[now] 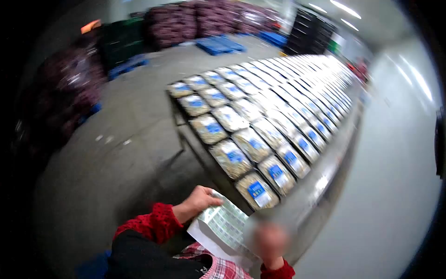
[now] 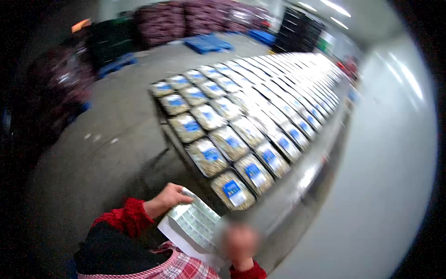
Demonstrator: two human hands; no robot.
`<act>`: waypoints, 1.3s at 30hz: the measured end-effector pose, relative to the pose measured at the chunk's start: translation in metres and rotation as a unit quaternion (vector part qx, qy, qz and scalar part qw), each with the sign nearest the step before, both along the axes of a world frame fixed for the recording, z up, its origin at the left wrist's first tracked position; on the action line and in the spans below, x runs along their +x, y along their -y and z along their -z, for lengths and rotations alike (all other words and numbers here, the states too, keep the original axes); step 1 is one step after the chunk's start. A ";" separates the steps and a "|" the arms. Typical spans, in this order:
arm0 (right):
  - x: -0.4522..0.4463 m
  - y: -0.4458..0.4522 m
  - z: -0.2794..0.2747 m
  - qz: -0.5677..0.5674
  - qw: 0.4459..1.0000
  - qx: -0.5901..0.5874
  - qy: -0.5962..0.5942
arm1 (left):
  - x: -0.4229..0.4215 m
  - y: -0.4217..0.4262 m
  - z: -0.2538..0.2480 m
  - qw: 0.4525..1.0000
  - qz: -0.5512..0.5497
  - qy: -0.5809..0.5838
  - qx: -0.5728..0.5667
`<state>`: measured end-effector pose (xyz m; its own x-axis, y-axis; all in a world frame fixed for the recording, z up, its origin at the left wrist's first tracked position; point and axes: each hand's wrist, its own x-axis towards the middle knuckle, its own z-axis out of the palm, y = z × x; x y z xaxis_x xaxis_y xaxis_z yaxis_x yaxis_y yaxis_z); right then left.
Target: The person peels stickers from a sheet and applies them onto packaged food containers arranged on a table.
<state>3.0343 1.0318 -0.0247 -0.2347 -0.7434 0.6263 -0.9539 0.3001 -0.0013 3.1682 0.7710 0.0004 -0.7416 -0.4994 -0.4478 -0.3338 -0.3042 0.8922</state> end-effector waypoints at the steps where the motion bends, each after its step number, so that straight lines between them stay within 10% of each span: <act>1: -0.009 -0.008 -0.005 -0.037 0.998 0.050 0.013 | 0.008 -0.014 -0.003 0.999 -0.016 0.025 -0.038; 15: -0.156 -0.020 0.073 -0.317 0.932 0.101 -0.142 | 0.013 -0.170 0.064 0.918 -0.393 -0.061 -0.001; 17: -0.135 -0.010 -0.003 -0.370 0.896 0.243 0.033 | 0.016 -0.182 0.067 0.892 -0.449 -0.049 -0.004; 21: -0.170 0.035 0.063 -0.459 0.878 0.086 -0.101 | 0.008 -0.211 0.061 0.826 -0.561 0.016 -0.053; 31: -0.234 0.076 -0.002 -0.695 0.681 0.182 0.144 | -0.081 -0.302 0.079 0.663 -0.743 0.073 -0.050; 35: -0.260 0.084 0.006 -0.523 0.565 0.357 0.529 | -0.081 -0.324 0.007 0.615 -0.788 0.030 0.006; 39: -0.276 0.146 -0.004 -0.213 0.606 0.356 0.679 | -0.030 -0.337 0.020 0.565 -0.825 0.012 0.011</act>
